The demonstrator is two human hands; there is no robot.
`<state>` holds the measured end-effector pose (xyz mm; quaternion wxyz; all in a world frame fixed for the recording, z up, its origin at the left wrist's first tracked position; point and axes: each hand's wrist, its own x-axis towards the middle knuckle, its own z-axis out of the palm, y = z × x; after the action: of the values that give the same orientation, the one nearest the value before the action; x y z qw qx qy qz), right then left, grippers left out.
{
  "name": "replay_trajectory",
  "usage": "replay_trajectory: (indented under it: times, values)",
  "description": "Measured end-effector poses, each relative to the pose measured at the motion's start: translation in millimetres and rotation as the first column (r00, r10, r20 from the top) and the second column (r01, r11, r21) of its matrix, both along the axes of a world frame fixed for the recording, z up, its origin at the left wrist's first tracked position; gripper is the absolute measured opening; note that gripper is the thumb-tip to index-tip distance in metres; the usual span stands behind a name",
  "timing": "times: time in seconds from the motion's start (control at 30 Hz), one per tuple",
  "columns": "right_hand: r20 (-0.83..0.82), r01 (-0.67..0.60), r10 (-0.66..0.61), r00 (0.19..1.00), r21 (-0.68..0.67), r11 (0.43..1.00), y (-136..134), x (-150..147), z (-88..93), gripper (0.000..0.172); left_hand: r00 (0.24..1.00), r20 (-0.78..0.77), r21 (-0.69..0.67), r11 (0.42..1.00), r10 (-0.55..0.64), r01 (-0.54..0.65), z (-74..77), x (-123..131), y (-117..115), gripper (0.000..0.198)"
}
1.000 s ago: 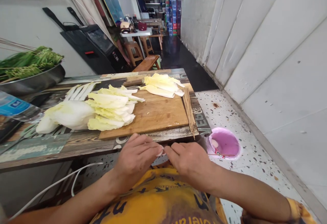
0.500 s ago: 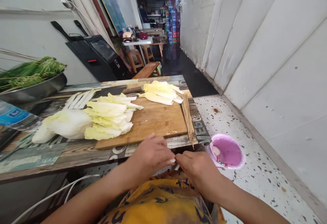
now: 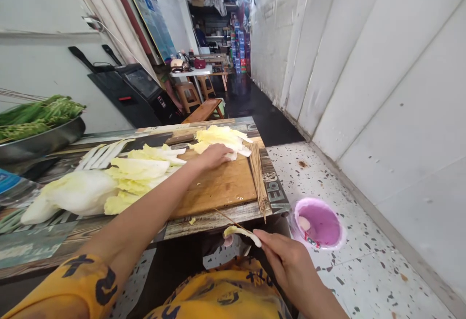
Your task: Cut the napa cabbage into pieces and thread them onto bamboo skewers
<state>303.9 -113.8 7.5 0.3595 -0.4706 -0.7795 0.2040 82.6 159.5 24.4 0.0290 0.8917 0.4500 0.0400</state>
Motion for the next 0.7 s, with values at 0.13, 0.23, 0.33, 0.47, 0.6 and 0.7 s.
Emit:
replay_trajectory:
  times: [0.13, 0.23, 0.33, 0.47, 0.6, 0.7]
  values:
    - [-0.006, 0.016, -0.016, 1.0, 0.003, 1.0, 1, 1, 1.4, 0.033, 0.999, -0.018, -0.016, 0.999, -0.037, 0.037, 5.9, -1, 3, 0.039]
    - [-0.017, 0.043, -0.042, 0.999, 0.035, 0.998, 3, -1, 1.6, 0.031, 0.999, 0.01, 0.019, 0.999, -0.031, 0.031, 13.4, -1, -1, 0.03]
    - [-0.038, 0.073, -0.07, 0.997, 0.056, 0.996, 5, -1, 2.2, 0.032, 0.996, 0.08, 0.078, 0.996, -0.041, 0.034, 26.4, -7, -21, 0.023]
    - [-0.014, 0.099, -0.099, 0.995, 0.168, 0.981, 9, 3, 11.1, 0.035, 0.929, 0.318, 0.338, 0.938, -0.191, 0.077, 58.0, -34, -73, 0.018]
    - [0.104, 0.175, -0.233, 0.967, 0.392, 0.903, 16, 4, 27.4, 0.039, 0.86, 0.401, 0.496, 0.864, -0.317, 0.087, 81.0, -59, -136, 0.015]
    - [0.181, 0.15, -0.264, 0.947, 0.477, 0.866, 20, 1, 37.0, 0.038, 0.799, 0.53, 0.495, 0.869, -0.284, -0.02, 67.7, -63, -172, 0.011]
